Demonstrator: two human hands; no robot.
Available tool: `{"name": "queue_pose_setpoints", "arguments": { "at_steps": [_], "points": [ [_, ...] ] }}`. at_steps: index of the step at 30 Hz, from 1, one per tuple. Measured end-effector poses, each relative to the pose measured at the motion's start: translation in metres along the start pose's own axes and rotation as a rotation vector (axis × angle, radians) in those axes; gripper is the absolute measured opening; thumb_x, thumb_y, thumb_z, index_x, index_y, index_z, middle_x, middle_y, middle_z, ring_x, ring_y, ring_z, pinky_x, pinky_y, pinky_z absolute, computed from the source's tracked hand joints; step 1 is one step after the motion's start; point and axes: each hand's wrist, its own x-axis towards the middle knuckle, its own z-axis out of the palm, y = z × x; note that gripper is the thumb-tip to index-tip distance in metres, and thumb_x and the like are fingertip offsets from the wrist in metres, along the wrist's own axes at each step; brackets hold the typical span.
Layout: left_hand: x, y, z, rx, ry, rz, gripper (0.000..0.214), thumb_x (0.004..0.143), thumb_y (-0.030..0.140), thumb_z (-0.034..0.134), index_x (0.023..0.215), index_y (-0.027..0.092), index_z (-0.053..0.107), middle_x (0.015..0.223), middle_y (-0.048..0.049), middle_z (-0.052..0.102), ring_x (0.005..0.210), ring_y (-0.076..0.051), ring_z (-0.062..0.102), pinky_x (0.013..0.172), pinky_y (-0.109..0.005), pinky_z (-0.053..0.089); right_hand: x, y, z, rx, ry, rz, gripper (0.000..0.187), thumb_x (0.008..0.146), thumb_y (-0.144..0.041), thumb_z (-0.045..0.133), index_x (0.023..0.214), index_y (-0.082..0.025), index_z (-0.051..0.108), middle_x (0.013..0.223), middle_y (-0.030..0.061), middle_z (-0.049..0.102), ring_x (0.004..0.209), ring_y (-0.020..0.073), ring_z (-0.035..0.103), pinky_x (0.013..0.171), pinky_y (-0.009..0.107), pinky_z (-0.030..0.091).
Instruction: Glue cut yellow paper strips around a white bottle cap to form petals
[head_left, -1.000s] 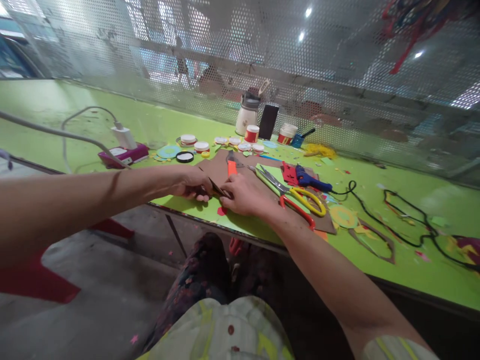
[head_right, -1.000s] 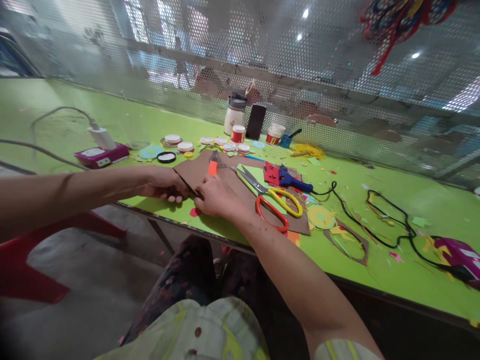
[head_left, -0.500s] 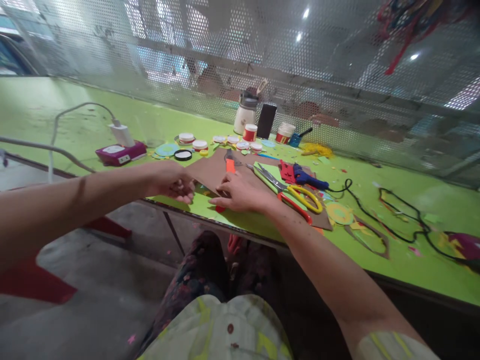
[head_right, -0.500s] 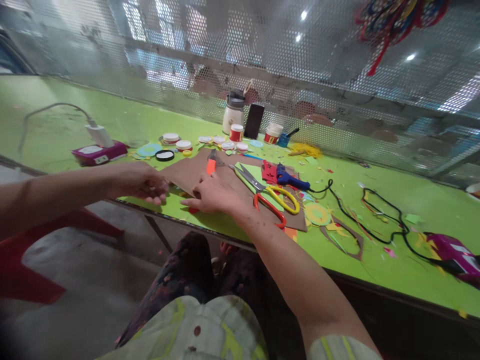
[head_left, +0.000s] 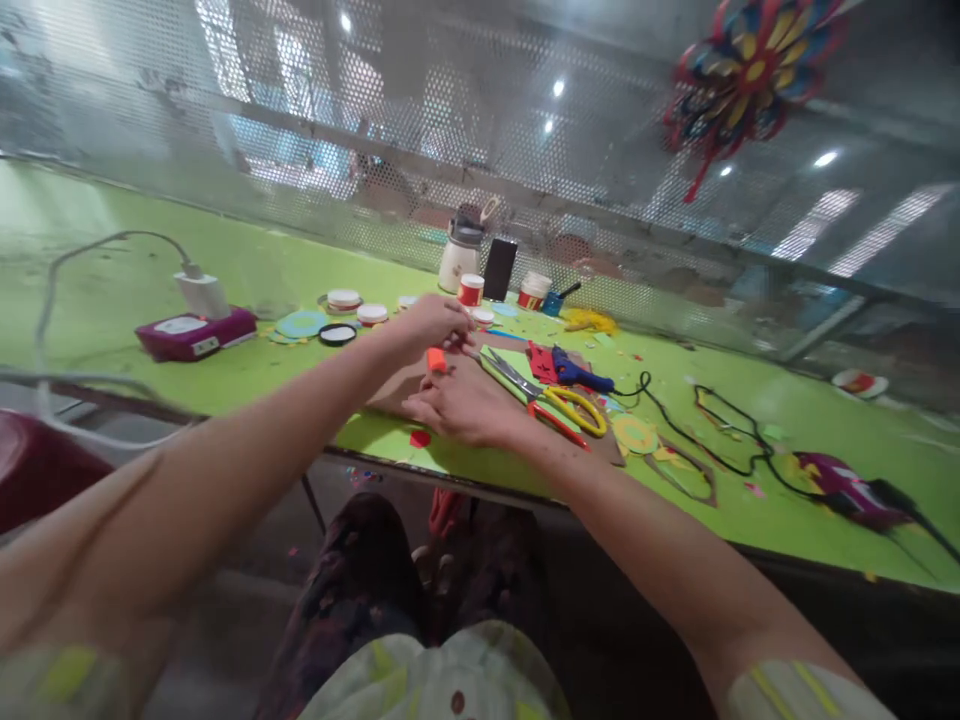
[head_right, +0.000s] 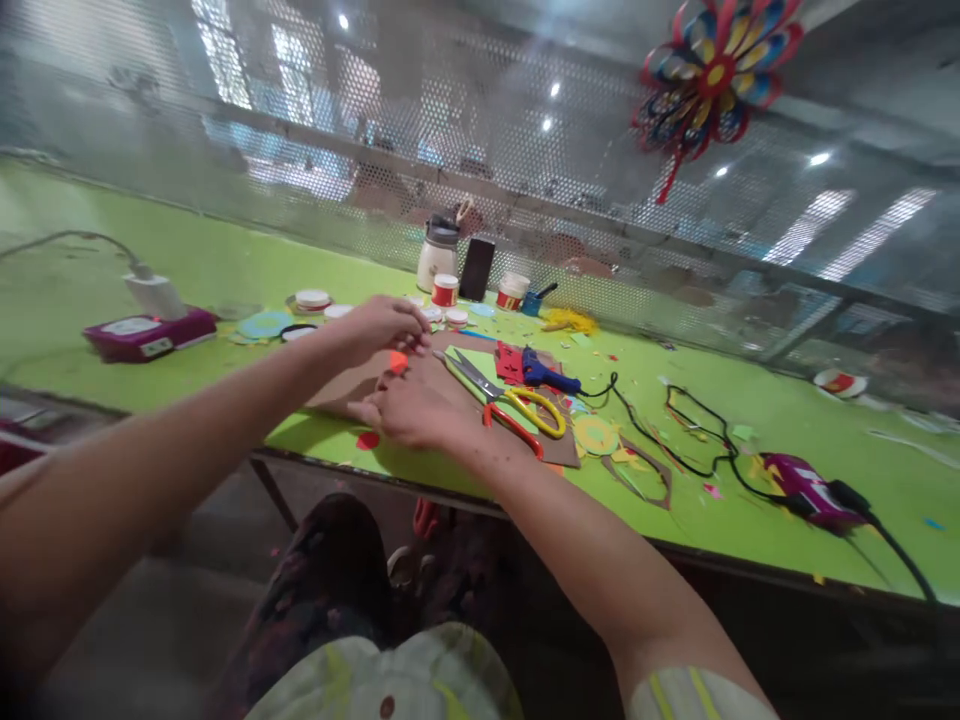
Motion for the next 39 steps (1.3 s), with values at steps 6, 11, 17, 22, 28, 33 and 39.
{"name": "queue_pose_setpoints", "arguments": {
  "at_steps": [6,11,17,22,28,33,39],
  "points": [
    [0.017,-0.044,0.005,0.029,-0.052,0.006,0.008,0.068,0.006,0.057,0.069,0.013,0.061,0.057,-0.0018,0.064,0.051,-0.012,0.06,0.052,-0.022,0.05,-0.021,0.024,0.012,0.222,0.268,-0.081,0.028,0.094,-0.029,0.049,0.111,-0.014,0.066,0.114,0.0123,0.065,0.11,0.0209,0.052,0.096,0.034,0.036],
    [0.012,-0.059,-0.001,0.02,-0.017,0.071,0.008,0.08,0.015,0.049,0.08,0.015,0.056,0.064,-0.0013,0.062,0.055,-0.013,0.062,0.055,-0.025,0.052,-0.043,0.049,0.013,0.354,0.377,0.01,0.019,0.092,-0.022,0.052,0.096,-0.013,0.068,0.088,0.0072,0.068,0.08,0.0161,0.06,0.075,0.026,0.044],
    [0.01,-0.058,0.001,0.247,0.051,0.208,0.014,0.082,0.02,0.046,0.08,0.017,0.06,0.061,-0.0008,0.06,0.053,-0.016,0.059,0.05,-0.026,0.046,-0.057,0.065,0.006,0.356,0.675,0.24,0.042,0.09,-0.029,0.054,0.051,-0.018,0.042,0.05,-0.0051,0.037,0.047,0.0092,0.034,0.05,0.025,0.027],
    [-0.001,-0.058,0.008,0.433,0.044,0.385,0.014,0.079,0.017,0.054,0.087,0.019,0.065,0.082,-0.005,0.069,0.075,-0.021,0.06,0.071,-0.031,0.043,-0.063,0.084,0.015,0.456,0.823,0.399,0.013,0.087,-0.025,0.057,0.078,-0.018,0.065,0.074,0.0015,0.066,0.067,0.0147,0.058,0.065,0.025,0.043],
    [-0.002,-0.066,0.012,0.529,0.046,0.537,0.02,0.082,0.014,0.053,0.1,0.017,0.063,0.088,-0.0048,0.069,0.077,-0.018,0.062,0.07,-0.027,0.043,-0.064,0.075,0.022,0.439,0.624,0.525,0.015,0.086,-0.027,0.058,0.094,-0.026,0.07,0.081,-0.0002,0.074,0.07,0.018,0.067,0.064,0.026,0.047],
    [-0.009,-0.058,0.013,0.478,0.095,0.435,0.026,0.088,0.022,0.048,0.11,0.019,0.061,0.067,0.0014,0.061,0.06,-0.016,0.057,0.061,-0.026,0.041,-0.059,0.056,0.001,0.459,0.599,0.641,0.019,0.087,-0.022,0.056,0.098,-0.025,0.071,0.086,-0.0003,0.076,0.077,0.0176,0.069,0.07,0.024,0.05],
    [-0.008,-0.055,0.017,0.384,0.113,0.41,0.024,0.089,0.026,0.045,0.104,0.016,0.062,0.063,0.0021,0.058,0.058,-0.015,0.054,0.059,-0.026,0.041,-0.057,0.049,-0.009,0.46,0.648,0.609,0.021,0.084,-0.017,0.057,0.1,-0.02,0.07,0.093,0.0026,0.074,0.084,0.0182,0.068,0.078,0.025,0.051]
  ]
}}
